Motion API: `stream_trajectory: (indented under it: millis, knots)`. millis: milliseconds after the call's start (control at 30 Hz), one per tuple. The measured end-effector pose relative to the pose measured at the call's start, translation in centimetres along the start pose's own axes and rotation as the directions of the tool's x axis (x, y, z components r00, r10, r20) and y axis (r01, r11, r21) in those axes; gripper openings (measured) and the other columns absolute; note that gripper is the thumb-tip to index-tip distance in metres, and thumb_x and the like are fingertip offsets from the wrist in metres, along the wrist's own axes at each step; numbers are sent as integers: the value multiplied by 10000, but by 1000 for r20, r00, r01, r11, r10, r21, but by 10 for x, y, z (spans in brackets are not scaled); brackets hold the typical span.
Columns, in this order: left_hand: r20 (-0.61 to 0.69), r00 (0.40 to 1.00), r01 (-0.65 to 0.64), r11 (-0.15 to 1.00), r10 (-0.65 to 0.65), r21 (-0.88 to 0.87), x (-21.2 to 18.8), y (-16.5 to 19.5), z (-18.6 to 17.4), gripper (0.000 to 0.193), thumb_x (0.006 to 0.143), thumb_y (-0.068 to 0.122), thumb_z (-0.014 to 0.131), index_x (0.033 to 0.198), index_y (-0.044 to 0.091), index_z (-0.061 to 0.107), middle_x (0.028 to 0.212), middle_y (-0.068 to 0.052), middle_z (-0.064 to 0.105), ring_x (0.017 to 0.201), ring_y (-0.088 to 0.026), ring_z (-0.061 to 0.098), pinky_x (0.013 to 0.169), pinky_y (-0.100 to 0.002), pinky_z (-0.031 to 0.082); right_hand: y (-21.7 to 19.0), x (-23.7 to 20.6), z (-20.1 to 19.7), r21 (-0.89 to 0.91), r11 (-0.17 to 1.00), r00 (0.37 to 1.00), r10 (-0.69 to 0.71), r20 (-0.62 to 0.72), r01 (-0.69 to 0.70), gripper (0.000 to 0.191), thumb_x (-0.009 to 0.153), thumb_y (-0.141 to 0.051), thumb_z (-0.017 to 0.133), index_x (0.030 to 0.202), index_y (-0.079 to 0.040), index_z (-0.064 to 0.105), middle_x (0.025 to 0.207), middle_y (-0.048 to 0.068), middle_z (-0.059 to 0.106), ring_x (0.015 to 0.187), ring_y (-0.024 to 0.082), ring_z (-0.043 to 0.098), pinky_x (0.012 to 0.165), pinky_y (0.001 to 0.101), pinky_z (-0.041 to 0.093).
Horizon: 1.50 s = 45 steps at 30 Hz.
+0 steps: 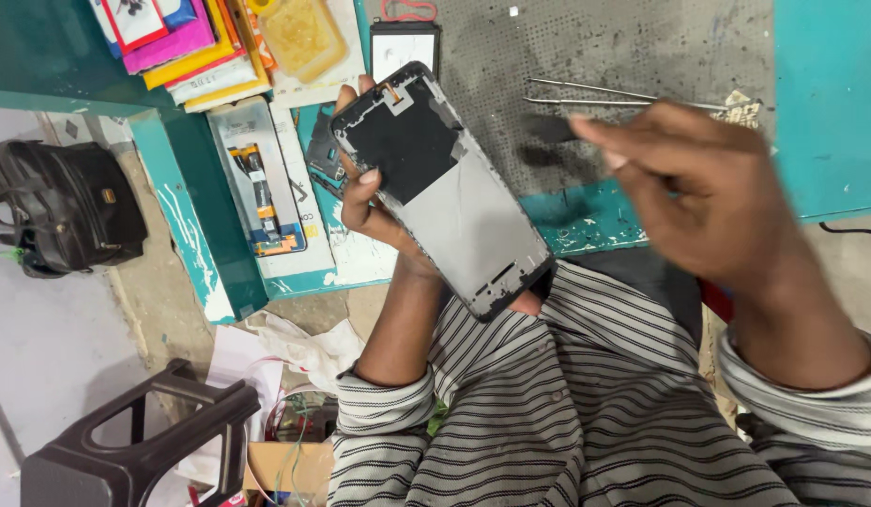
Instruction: The person holds a disassembled smartphone frame and cleans it, using a brush to scrub the edges and tweezers to pick at the frame. They pour liquid from a dark bottle onto the phone and continue brushing and picking at the frame edges throughout the episode.
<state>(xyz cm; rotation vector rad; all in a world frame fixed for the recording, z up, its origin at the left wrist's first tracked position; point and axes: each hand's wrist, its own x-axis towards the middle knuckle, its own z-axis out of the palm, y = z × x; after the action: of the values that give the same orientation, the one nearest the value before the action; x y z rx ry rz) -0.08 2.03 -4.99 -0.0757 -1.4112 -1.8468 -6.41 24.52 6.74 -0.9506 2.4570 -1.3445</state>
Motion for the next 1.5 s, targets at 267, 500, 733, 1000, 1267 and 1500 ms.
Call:
stream_trajectory:
  millis: [267, 500, 733, 1000, 1267, 1500]
  knots:
    - [91, 994, -68, 987, 55, 147, 7, 2, 2, 488, 996, 181, 729, 1304, 254, 358, 1687, -136, 222, 1543, -334, 329, 1174, -504, 519, -6, 15, 28, -118, 989, 988, -106, -110, 93, 458, 1007, 103, 632, 1433, -64, 648, 908, 81, 623, 701, 110, 561, 548, 232, 443]
    - [209, 971, -167, 950, 113, 263, 14, 9, 5, 768, 883, 247, 860, 1375, 236, 270, 1673, -200, 163, 1538, -381, 282, 1204, -531, 470, -12, 21, 33, 147, 989, 981, 35, -190, -7, 124, 1087, -8, 643, 1192, 57, 648, 904, 68, 634, 712, 44, 522, 609, 195, 399]
    - [282, 953, -190, 946, 112, 264, 18, 10, 1, 881, 808, 357, 882, 1434, 266, 270, 1666, -231, 170, 1541, -417, 275, 1277, -580, 296, -12, 43, 49, 367, 924, 989, 139, -48, -112, 139, 1069, -125, 726, 1089, 12, 742, 800, -29, 644, 674, -3, 520, 573, 190, 391]
    - [325, 939, -186, 959, 111, 212, 24, 14, 7, 1073, 621, 638, 884, 1429, 276, 279, 1649, -237, 166, 1536, -421, 266, 1288, -558, 319, -13, 44, 49, 329, 931, 983, 179, -37, -157, 122, 1050, -99, 744, 999, 12, 739, 786, 16, 667, 657, 6, 477, 565, 206, 372]
    - [338, 934, -200, 954, 116, 224, 26, 12, 7, 1102, 586, 642, 896, 1422, 284, 274, 1630, -263, 197, 1542, -430, 286, 1271, -552, 366, 0, 44, 52, 344, 934, 990, 124, -65, -94, 159, 1051, -63, 728, 919, 14, 686, 807, 25, 696, 670, 3, 538, 570, 197, 400]
    - [346, 930, -215, 948, 126, 234, 26, 11, 5, 1084, 616, 635, 904, 1412, 267, 266, 1609, -280, 181, 1556, -456, 275, 1268, -568, 331, 7, 47, 52, 430, 863, 962, 266, 57, -264, 137, 1038, -106, 706, 963, 7, 723, 744, -35, 613, 667, -1, 485, 570, 198, 361]
